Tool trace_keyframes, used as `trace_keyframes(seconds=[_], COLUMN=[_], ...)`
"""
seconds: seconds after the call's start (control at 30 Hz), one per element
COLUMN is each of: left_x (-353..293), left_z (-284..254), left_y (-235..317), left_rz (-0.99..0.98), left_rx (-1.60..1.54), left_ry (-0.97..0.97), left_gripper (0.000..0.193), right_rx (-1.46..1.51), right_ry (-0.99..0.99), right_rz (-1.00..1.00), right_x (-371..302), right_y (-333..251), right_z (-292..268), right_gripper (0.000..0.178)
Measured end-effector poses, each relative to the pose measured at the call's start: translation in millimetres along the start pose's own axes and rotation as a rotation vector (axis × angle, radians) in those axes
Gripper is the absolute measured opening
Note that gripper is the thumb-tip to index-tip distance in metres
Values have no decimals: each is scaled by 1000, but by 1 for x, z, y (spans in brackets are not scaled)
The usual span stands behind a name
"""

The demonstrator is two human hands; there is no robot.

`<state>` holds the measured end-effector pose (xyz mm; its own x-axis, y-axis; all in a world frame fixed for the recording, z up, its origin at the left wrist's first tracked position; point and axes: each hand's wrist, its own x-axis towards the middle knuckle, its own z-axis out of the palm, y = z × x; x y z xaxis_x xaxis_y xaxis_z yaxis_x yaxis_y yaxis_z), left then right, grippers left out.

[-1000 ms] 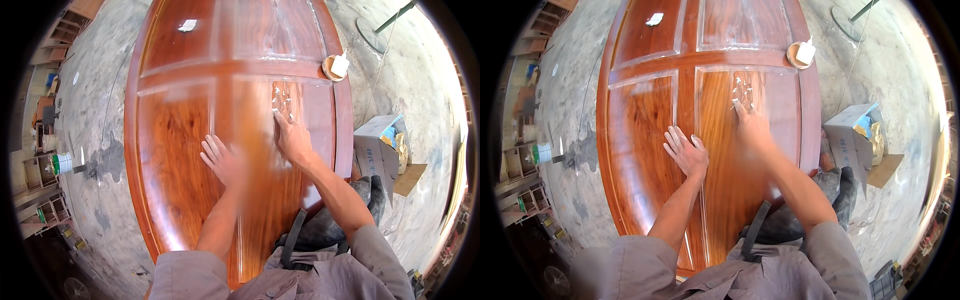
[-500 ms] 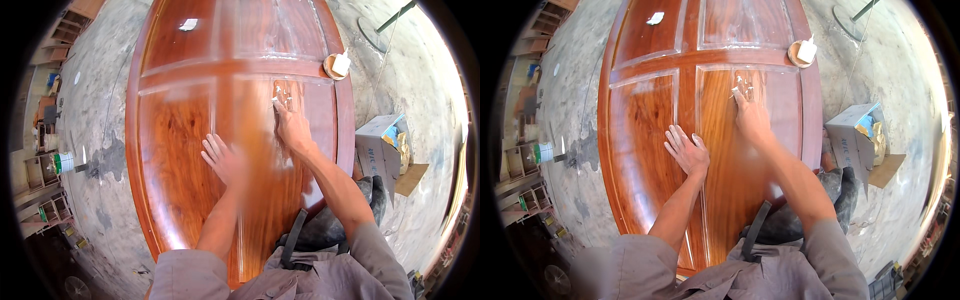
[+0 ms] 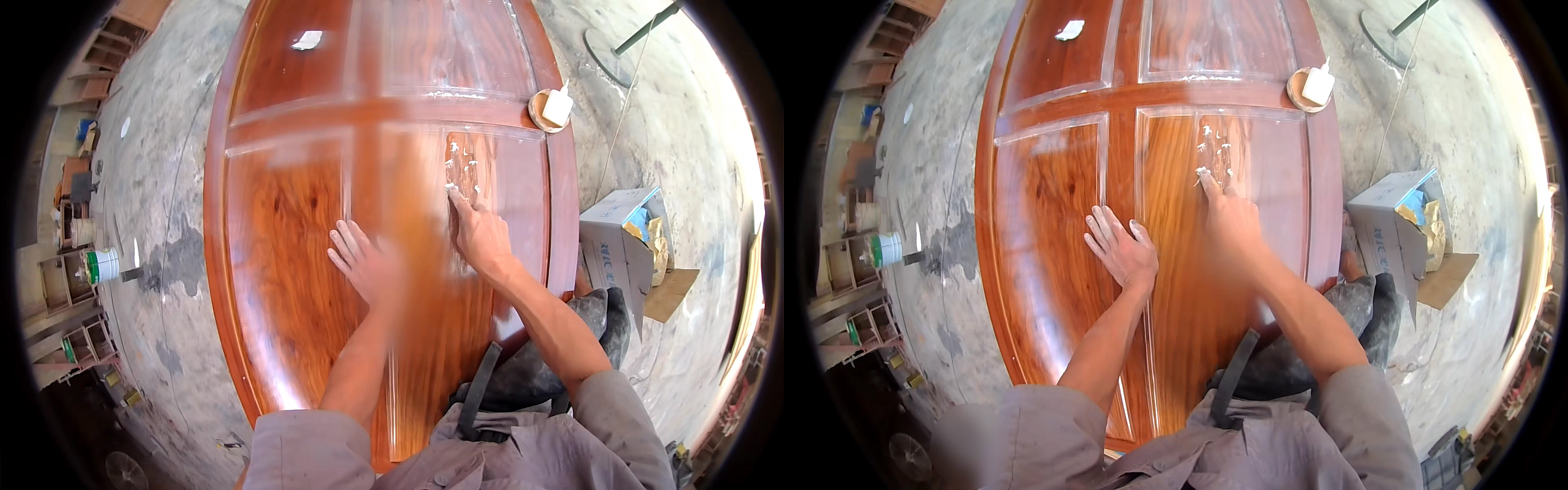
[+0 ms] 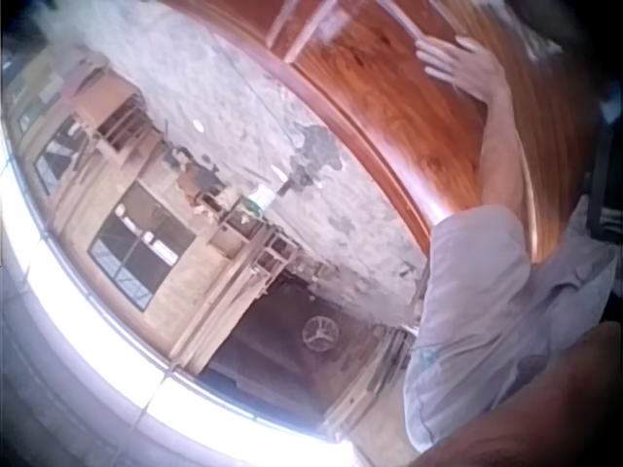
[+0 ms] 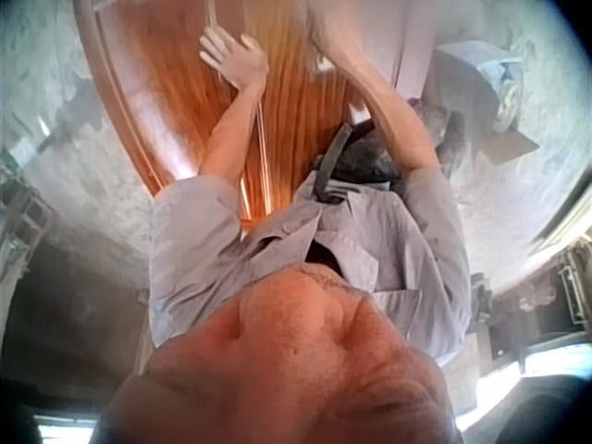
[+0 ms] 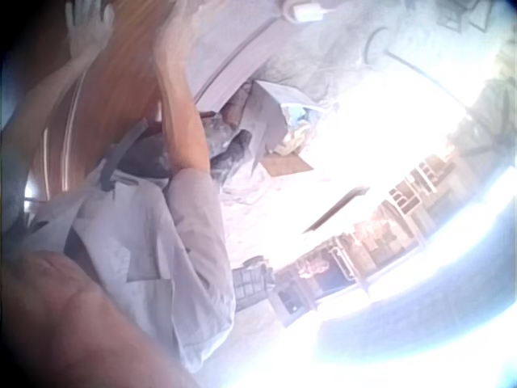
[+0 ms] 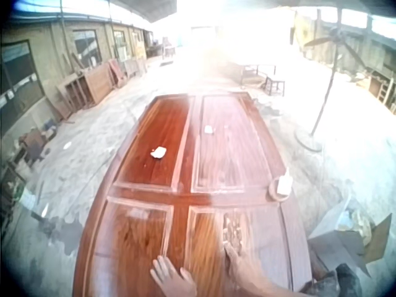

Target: The person applies a white filler substance from a tube onto a large, reddish-brown wooden surface. They use a small metal spatula to spread the filler into a specific area and smooth it over the wood grain. The person also uses a sanding block to rub the surface and a cloth to wipe away excess material.

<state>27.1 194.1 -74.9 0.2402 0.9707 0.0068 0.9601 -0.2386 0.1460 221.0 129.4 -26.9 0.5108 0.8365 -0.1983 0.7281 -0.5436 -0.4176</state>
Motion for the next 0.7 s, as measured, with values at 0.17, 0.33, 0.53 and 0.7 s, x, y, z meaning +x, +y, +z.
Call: trace_keyframes(seconds=[0.17,0.33,0.53,0.7], left_x=[2,2,1,3], left_z=[2,2,0,3], left_y=[4,2,4,3], left_rz=[4,14,8,21], left_rx=[-21,-13,-9,-13], left_ry=[9,23,20,34], left_gripper=[68,68,68,68], right_rx=[25,15,2,31], right_ry=[5,44,50,81], right_rz=[-7,-18,-9,8], right_x=[21,5,10,24], right_y=[6,6,10,5], right_z=[3,5,6,0], right_gripper=[54,55,55,56])
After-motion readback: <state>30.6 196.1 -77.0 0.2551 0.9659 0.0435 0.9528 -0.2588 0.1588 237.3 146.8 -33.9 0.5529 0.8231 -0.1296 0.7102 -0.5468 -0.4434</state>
